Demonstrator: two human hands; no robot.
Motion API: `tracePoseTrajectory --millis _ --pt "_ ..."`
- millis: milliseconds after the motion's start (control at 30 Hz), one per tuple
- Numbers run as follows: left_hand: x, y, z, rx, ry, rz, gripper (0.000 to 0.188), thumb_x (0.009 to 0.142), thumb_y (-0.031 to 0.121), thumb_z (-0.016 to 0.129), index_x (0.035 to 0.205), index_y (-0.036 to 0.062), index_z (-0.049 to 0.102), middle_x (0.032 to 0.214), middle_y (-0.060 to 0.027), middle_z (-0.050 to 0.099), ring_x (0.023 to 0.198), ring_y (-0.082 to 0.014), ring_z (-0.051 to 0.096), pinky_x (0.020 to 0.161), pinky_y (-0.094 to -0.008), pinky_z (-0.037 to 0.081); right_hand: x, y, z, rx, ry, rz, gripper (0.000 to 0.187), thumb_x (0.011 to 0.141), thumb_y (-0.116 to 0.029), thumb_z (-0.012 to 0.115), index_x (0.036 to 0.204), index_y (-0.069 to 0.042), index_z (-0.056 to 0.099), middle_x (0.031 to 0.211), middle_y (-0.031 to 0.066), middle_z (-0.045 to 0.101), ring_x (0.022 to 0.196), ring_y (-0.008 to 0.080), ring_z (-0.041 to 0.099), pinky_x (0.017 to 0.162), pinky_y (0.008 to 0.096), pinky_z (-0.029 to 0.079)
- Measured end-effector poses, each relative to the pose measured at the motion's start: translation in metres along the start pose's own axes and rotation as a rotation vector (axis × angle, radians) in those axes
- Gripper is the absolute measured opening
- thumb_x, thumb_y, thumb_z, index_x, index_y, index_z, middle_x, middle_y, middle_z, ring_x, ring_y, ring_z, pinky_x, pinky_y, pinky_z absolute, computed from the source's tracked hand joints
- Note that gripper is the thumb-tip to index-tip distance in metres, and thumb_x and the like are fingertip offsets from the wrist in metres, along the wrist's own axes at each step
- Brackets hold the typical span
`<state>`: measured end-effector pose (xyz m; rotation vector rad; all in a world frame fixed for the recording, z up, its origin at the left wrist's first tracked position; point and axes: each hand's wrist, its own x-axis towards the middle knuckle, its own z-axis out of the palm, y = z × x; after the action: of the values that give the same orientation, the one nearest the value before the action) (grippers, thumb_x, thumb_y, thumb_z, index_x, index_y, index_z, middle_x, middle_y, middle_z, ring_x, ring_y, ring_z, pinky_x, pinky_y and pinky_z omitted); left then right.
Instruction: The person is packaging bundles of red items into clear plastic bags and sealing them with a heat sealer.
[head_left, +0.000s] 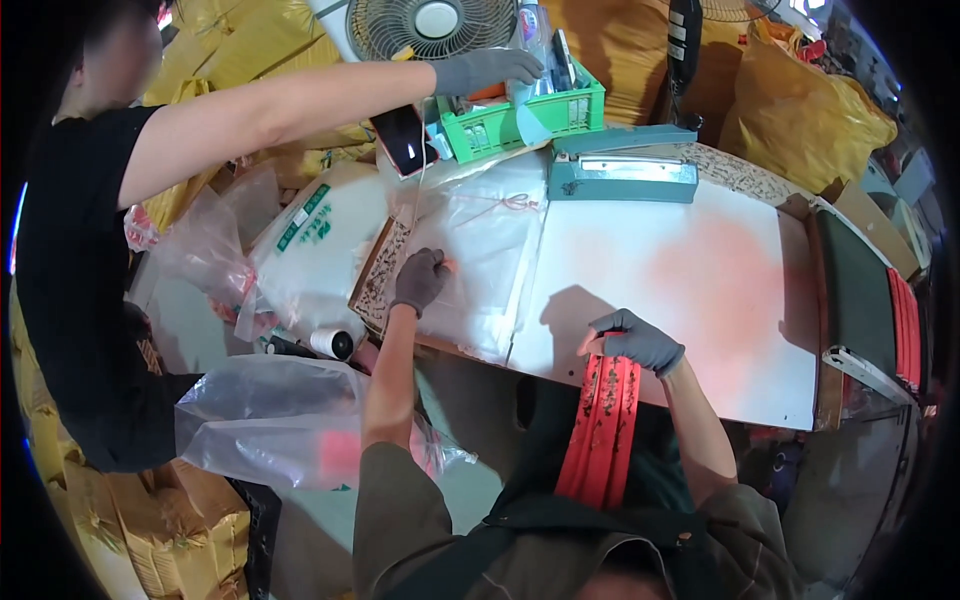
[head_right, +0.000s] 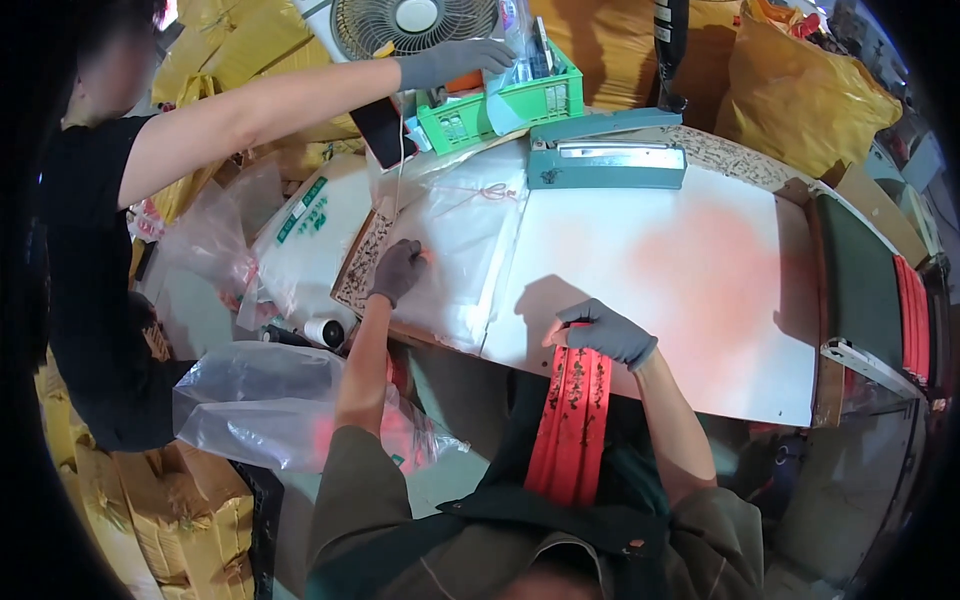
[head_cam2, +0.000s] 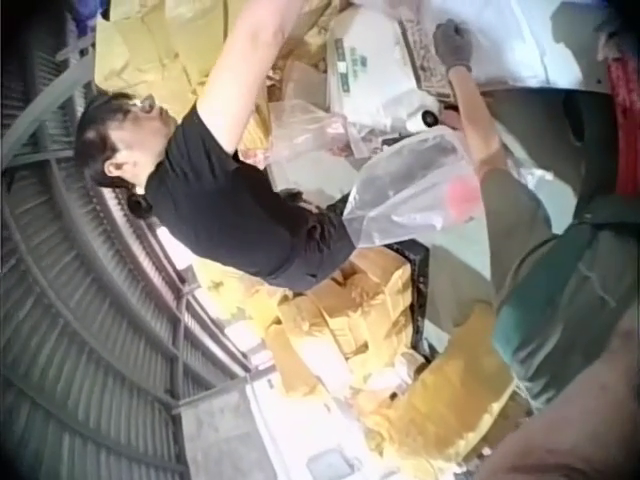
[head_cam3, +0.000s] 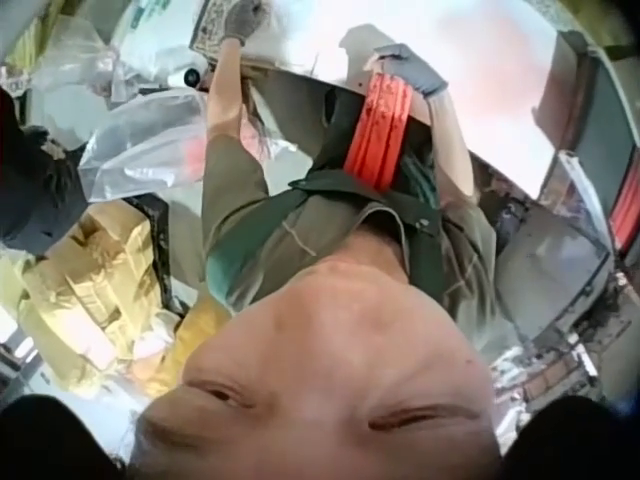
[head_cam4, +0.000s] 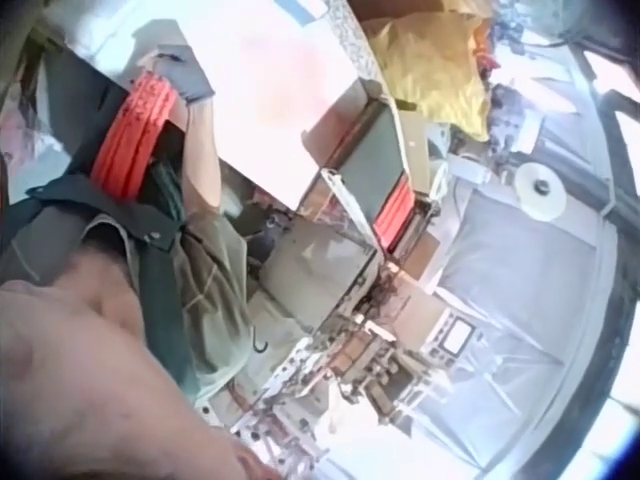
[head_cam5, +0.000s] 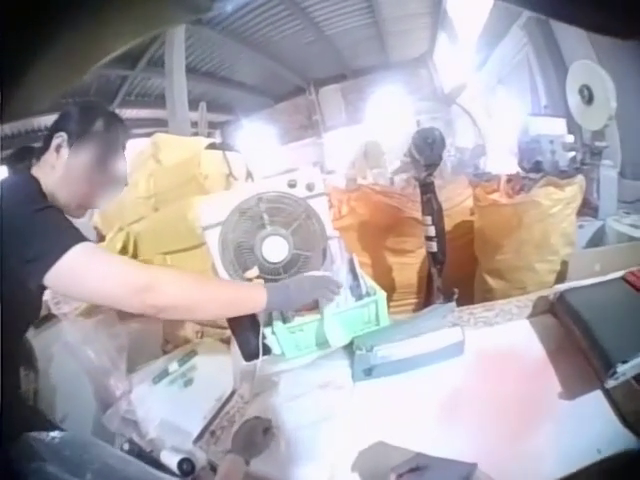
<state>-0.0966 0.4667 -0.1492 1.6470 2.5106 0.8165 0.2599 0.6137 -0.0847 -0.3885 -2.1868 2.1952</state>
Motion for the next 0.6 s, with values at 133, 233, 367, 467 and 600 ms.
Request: tracePoseTrajectory --millis 133,233,367,467,600 --pt "0.009 0.001 0.002 -0.112 0.073 -0.071 0.018 0.080 0.019 0.061 0.086 0.0023 0.062 0.082 -0.0165 0.061 0.079 -0.0329 0.061 0.070 -0.0363 0.048 -0.003 -0.003 -0.004 -0.006 0.020 0.029 0.018 0.081 -0.013 0.062 0.087 0.002 0.069 0.079 0.0069 0.067 0.076 0.0123 0.060 0.075 0.0256 0.047" --pt "0.000 -0.040 -0.003 -0.071 0.435 -0.017 0.019 0.081 0.018 0.058 0.085 -0.0004 0.061 0.083 -0.0158 0.063 0.078 -0.0311 0.061 0.069 -0.0377 0.048 0.001 -0.008 0.004 0.025 -0.002 0.007 0.019 0.081 -0.014 0.062 0.088 0.002 0.070 0.081 0.0066 0.067 0.078 0.0122 0.060 0.076 0.0257 0.047" --pt "-0.020 -0.018 -0.054 0.697 0.426 0.047 0.014 0.080 0.018 0.057 0.076 0.0052 0.061 0.079 -0.0141 0.062 0.073 -0.0290 0.061 0.065 -0.0386 0.049 -0.009 0.000 -0.001 -0.016 0.045 0.024 0.018 0.080 -0.012 0.062 0.090 0.002 0.070 0.083 0.0073 0.068 0.081 0.0123 0.060 0.078 0.0269 0.047" --pt "-0.068 -0.009 -0.079 1.233 0.759 -0.346 0.018 0.091 0.021 0.045 0.089 0.0059 0.054 0.077 -0.0104 0.059 0.063 -0.0232 0.058 0.058 -0.0353 0.047 -0.014 0.013 -0.002 0.013 0.011 -0.012 0.019 0.080 -0.008 0.061 0.094 0.003 0.068 0.083 0.0075 0.067 0.080 0.0119 0.059 0.078 0.0269 0.047" --pt "-0.076 0.062 -0.065 0.273 1.020 -0.145 0.023 0.092 0.026 0.047 0.088 0.0039 0.053 0.079 -0.0102 0.057 0.068 -0.0233 0.056 0.062 -0.0348 0.045 -0.013 0.006 0.006 0.057 0.020 0.051 0.036 0.081 -0.009 0.061 0.115 0.003 0.059 0.084 0.0071 0.065 0.079 0.0121 0.059 0.077 0.0258 0.047"
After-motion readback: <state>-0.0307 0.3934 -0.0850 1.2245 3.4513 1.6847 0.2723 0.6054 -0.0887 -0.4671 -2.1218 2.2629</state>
